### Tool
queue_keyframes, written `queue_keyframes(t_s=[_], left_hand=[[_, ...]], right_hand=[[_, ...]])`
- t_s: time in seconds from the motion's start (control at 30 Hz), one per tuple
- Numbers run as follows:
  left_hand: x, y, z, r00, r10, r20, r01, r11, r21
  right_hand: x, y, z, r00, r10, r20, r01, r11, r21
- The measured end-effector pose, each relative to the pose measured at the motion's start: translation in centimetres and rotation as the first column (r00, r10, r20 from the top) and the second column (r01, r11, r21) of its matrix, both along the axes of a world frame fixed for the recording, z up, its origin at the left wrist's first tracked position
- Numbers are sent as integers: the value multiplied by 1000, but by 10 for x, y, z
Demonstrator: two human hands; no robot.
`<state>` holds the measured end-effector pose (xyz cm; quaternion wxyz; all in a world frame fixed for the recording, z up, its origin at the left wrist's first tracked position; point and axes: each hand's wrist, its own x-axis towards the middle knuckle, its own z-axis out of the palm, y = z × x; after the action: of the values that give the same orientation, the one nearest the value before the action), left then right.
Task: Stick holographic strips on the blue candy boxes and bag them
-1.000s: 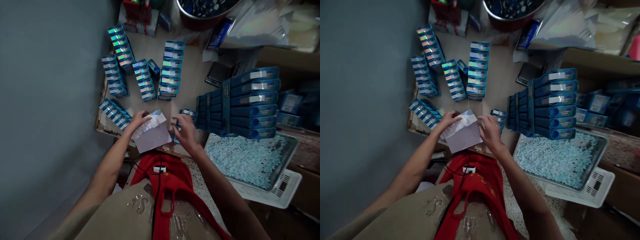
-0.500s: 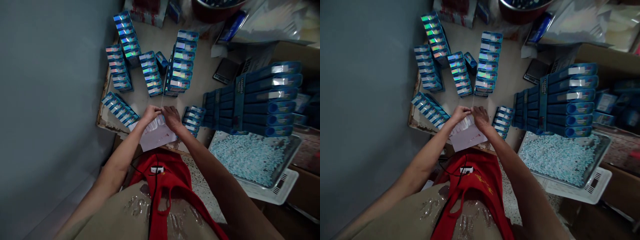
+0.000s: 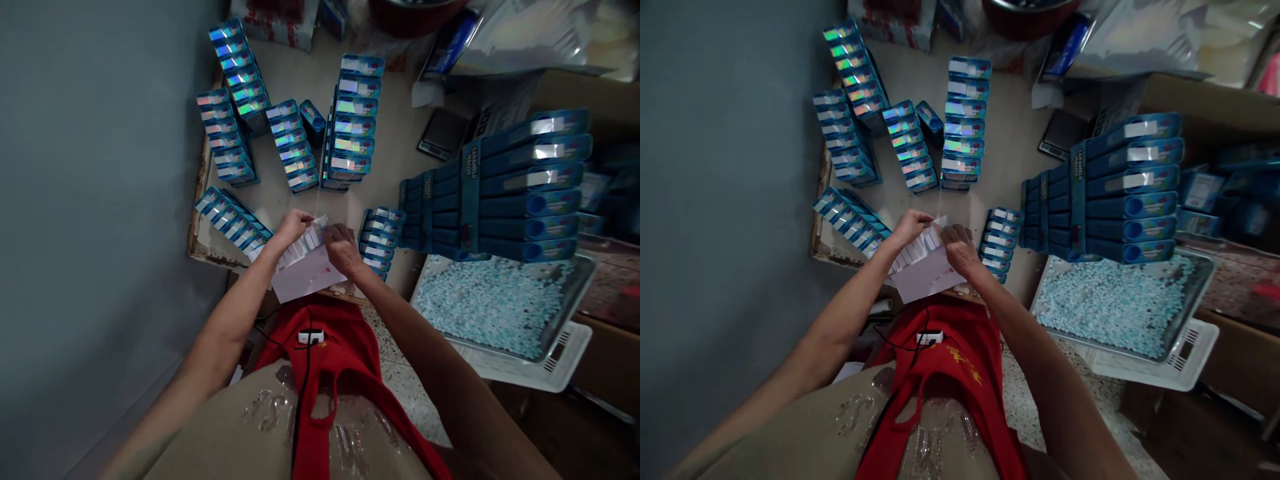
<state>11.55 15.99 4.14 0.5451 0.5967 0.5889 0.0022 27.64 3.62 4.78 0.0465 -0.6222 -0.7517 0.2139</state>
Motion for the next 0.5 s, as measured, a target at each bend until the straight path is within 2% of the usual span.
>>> queue_keyframes(t_s=[0.07,0.13,0.37,0.5], left_hand=[[1,0,4,996,-75,-44,78,994,81],[2,0,8,990,-120,-70,127,986,105],[13,-5,20,994,-80,-81,89,990,109],[16,-7,23,990,-50,-133,62,995,82]], right_hand=[[1,2,11,998,-47,37,48,999,-11],[1,6,19,996,-71,59,74,996,-40],[2,28,26,995,-27,99,41,989,-141],[3,27,25,992,53,116,-34,987,-158]])
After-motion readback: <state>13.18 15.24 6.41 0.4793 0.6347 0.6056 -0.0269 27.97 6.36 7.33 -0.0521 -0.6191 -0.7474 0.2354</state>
